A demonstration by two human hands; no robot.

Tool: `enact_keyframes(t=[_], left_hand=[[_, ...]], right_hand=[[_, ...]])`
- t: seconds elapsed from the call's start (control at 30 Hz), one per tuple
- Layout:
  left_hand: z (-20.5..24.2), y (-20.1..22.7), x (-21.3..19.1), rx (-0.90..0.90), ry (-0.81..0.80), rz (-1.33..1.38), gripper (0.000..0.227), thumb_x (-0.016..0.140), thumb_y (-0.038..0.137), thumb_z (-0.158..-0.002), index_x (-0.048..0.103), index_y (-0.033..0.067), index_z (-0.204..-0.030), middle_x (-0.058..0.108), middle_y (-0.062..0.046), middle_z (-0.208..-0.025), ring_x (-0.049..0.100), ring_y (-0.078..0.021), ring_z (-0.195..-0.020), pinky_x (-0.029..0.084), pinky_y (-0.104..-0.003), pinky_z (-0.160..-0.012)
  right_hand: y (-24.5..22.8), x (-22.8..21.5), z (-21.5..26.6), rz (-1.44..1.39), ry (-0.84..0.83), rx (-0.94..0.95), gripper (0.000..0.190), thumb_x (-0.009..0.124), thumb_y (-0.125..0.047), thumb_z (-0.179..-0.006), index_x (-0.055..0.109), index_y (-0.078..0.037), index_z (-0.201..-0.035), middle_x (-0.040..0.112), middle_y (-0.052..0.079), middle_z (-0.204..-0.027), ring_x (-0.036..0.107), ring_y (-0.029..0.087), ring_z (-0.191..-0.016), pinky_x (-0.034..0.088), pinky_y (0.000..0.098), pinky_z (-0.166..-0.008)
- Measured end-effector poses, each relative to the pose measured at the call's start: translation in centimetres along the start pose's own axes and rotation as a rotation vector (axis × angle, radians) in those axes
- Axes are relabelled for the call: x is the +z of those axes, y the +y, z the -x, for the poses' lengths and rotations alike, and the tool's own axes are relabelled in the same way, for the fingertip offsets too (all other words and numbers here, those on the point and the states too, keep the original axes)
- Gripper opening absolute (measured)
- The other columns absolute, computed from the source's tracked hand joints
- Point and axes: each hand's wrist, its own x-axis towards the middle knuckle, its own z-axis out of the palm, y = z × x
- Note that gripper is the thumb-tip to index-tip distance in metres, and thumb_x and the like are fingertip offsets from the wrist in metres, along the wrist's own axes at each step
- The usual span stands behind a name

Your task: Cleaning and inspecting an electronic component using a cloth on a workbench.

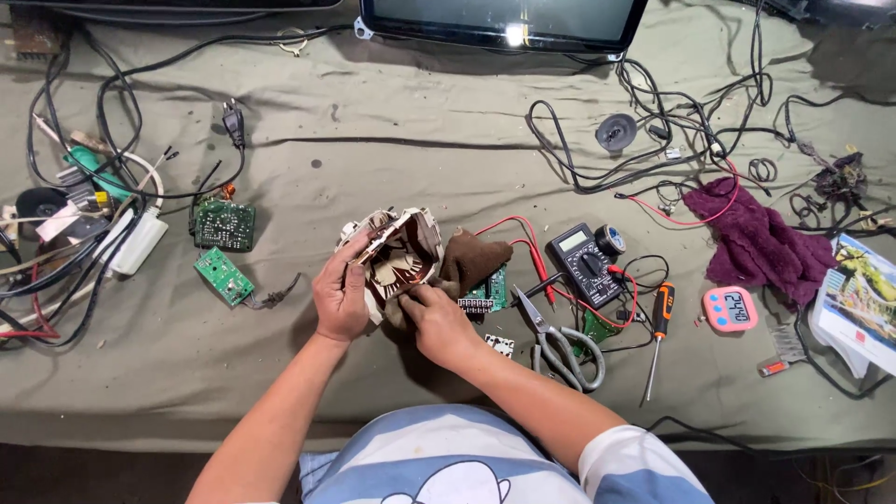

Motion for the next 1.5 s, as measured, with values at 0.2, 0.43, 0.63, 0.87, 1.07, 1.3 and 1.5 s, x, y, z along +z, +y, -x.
enact_keyframes(t=[0.2, 0.43, 0.63, 0.87, 1.07, 1.3, 1.5], left_hand=[[0.0, 0.0, 0.1, 0.014, 0.022, 0.005, 0.038, 0.053, 0.026, -0.107, 0.070, -0.0045, -0.122, 0.071, -0.024, -0.123, 0.064, -0.0388, -0.124, 0.049, -0.048, -0.107], [0.0, -0.4, -0.3, 0.008, 0.020, -0.003, 0.038, 0.052, 0.026, -0.107, 0.070, -0.0035, -0.122, 0.072, -0.024, -0.122, 0.065, -0.0384, -0.123, 0.050, -0.048, -0.105], [-0.1, 0.4, 0.1, 0.010, 0.012, -0.016, 0.039, 0.053, 0.027, -0.106, 0.070, -0.0036, -0.122, 0.072, -0.024, -0.123, 0.065, -0.0390, -0.122, 0.050, -0.048, -0.105], [-0.3, 0.4, 0.0, 0.000, 0.009, -0.029, 0.039, 0.053, 0.026, -0.106, 0.070, -0.0042, -0.123, 0.071, -0.024, -0.123, 0.065, -0.0397, -0.123, 0.050, -0.049, -0.105], [0.1, -0.4, 0.1, 0.024, 0.011, -0.002, 0.039, 0.054, 0.026, -0.106, 0.070, -0.0049, -0.123, 0.071, -0.025, -0.124, 0.064, -0.0395, -0.123, 0.049, -0.047, -0.106], [-0.2, -0.2, 0.2, 0.029, 0.010, 0.004, 0.039, 0.053, 0.027, -0.107, 0.069, -0.0055, -0.123, 0.070, -0.026, -0.125, 0.064, -0.0392, -0.124, 0.049, -0.047, -0.106], [-0.1, 0.0, -0.1, 0.039, 0.008, -0.035, 0.032, 0.063, 0.018, -0.102, 0.069, -0.0054, -0.123, 0.071, -0.025, -0.123, 0.065, -0.0395, -0.123, 0.050, -0.047, -0.105]], right_hand=[[1.5, -0.7, -3.5, -0.423, -0.021, 0.320, 0.042, 0.059, 0.002, -0.076, 0.075, -0.001, -0.115, 0.071, 0.019, -0.115, 0.069, 0.040, -0.111, 0.054, 0.0457, -0.100], [-5.3, -1.6, -4.2, -0.397, 0.201, 0.103, 0.053, 0.054, 0.010, -0.075, 0.064, 0.013, -0.127, 0.062, 0.033, -0.132, 0.059, 0.049, -0.124, 0.048, 0.0504, -0.108], [-1.5, -1.5, -1.5, -0.005, 0.121, -0.240, 0.050, 0.054, 0.003, -0.082, 0.066, 0.004, -0.131, 0.065, 0.023, -0.133, 0.063, 0.037, -0.123, 0.050, 0.0418, -0.105], [1.5, -2.6, -4.5, 0.076, 0.036, -0.135, 0.047, 0.052, -0.003, -0.092, 0.065, -0.003, -0.137, 0.064, 0.020, -0.138, 0.065, 0.037, -0.122, 0.053, 0.0421, -0.102], [-1.9, -1.1, -1.6, 0.078, -0.037, -0.076, 0.054, 0.051, -0.004, -0.090, 0.056, 0.007, -0.143, 0.059, 0.032, -0.137, 0.059, 0.049, -0.126, 0.049, 0.0504, -0.105], [-2.3, 0.0, 1.4, 0.158, -0.104, -0.062, 0.052, 0.052, -0.009, -0.092, 0.058, 0.003, -0.142, 0.062, 0.027, -0.135, 0.063, 0.043, -0.122, 0.049, 0.0479, -0.104], [-1.1, -1.5, 1.8, -0.086, -0.075, 0.032, 0.048, 0.068, -0.007, -0.069, 0.079, -0.017, -0.114, 0.076, 0.008, -0.114, 0.073, 0.029, -0.104, 0.055, 0.0398, -0.096]])
